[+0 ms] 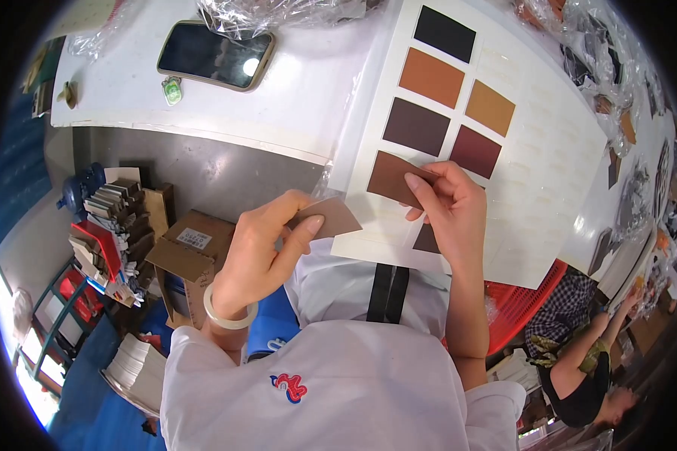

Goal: Organizing and sticking color swatches onto a sample board.

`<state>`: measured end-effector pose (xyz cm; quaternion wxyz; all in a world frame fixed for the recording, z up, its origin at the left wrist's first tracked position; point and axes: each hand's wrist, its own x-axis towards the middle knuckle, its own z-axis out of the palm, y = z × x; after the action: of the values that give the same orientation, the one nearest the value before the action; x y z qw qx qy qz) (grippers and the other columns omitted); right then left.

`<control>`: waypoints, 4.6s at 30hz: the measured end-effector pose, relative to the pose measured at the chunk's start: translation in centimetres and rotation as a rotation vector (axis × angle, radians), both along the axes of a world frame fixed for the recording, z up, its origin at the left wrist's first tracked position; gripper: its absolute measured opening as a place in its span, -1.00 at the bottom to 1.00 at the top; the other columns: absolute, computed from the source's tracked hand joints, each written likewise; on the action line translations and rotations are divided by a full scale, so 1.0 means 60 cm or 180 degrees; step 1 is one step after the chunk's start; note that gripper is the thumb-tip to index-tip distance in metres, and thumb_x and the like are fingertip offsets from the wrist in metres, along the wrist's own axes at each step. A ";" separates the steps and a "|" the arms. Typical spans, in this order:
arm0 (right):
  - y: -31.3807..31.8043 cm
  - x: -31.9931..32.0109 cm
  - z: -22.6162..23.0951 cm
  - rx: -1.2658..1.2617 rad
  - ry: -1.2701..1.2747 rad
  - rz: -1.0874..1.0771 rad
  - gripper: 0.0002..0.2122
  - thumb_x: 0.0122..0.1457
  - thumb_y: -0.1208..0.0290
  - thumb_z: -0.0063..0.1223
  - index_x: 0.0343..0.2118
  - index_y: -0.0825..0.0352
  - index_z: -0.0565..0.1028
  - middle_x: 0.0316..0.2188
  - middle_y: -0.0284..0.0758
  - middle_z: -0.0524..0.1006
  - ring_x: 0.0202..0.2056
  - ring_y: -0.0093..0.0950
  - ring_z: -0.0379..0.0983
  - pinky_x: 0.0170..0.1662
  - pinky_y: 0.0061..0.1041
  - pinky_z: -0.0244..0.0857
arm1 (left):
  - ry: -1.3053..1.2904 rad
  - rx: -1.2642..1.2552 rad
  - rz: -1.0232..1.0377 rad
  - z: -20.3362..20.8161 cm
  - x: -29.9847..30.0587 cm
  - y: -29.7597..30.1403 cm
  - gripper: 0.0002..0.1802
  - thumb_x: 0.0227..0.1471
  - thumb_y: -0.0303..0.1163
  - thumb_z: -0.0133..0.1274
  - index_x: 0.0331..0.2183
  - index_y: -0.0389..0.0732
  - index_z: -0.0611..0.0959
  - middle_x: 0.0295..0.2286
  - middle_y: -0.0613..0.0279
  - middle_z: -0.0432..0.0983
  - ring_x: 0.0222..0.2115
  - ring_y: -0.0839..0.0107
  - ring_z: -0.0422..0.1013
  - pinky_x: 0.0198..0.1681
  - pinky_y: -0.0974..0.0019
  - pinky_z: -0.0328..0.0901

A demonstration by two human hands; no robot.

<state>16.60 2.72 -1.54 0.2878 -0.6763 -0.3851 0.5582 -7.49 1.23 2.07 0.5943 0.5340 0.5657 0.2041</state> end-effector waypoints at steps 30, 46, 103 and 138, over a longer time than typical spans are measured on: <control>-0.022 0.002 -0.009 0.0372 -0.0263 -0.0137 -0.68 0.13 0.61 0.14 -0.11 0.31 0.28 -0.65 -0.36 0.48 -0.66 -0.62 0.45 -0.58 -0.68 0.23 | 0.0393 0.0956 -0.1147 -0.031 0.069 0.033 -0.83 0.08 -0.59 0.00 -0.22 -0.37 0.53 -0.10 0.00 0.55 -0.63 0.22 0.40 -0.48 0.32 0.32; -0.088 0.034 0.030 0.0226 0.0501 0.0489 -0.93 0.10 0.55 0.21 -0.38 0.41 0.55 -0.51 -0.37 0.57 -0.52 -0.67 0.48 -0.48 -0.71 0.28 | 0.0100 0.0485 -0.0459 -0.012 0.080 -0.007 -0.65 -0.11 -0.44 0.32 -0.22 -0.20 0.58 -0.69 0.33 0.37 -0.72 0.50 0.27 -0.63 0.44 0.19; -0.211 0.092 0.093 0.0440 -0.0337 0.0652 -0.82 0.13 0.55 0.17 -0.25 0.34 0.40 -0.62 -0.43 0.46 -0.66 -0.70 0.37 -0.61 -0.67 0.19 | 0.0924 0.1605 -0.1351 -0.030 0.115 -0.076 -0.63 -0.05 -0.44 0.24 -0.14 -0.21 0.57 -0.03 0.29 0.53 -0.55 0.24 0.54 -0.57 0.38 0.37; 0.310 0.158 0.205 0.2821 0.2560 -0.0593 -0.76 0.30 0.52 -0.06 0.00 0.40 0.37 -0.18 -0.28 0.53 -0.24 -0.44 0.54 -0.20 -0.53 0.46 | -0.0473 0.1988 0.0867 -0.074 0.165 0.062 -0.79 0.11 -0.48 0.09 -0.16 -0.20 0.56 -0.35 0.36 0.63 -0.73 0.68 0.19 -0.66 0.50 0.13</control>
<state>26.07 21.34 10.74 0.7127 -0.2589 -0.3811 0.5289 2.43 4.93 -2.36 0.4091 0.5933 0.4972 0.4831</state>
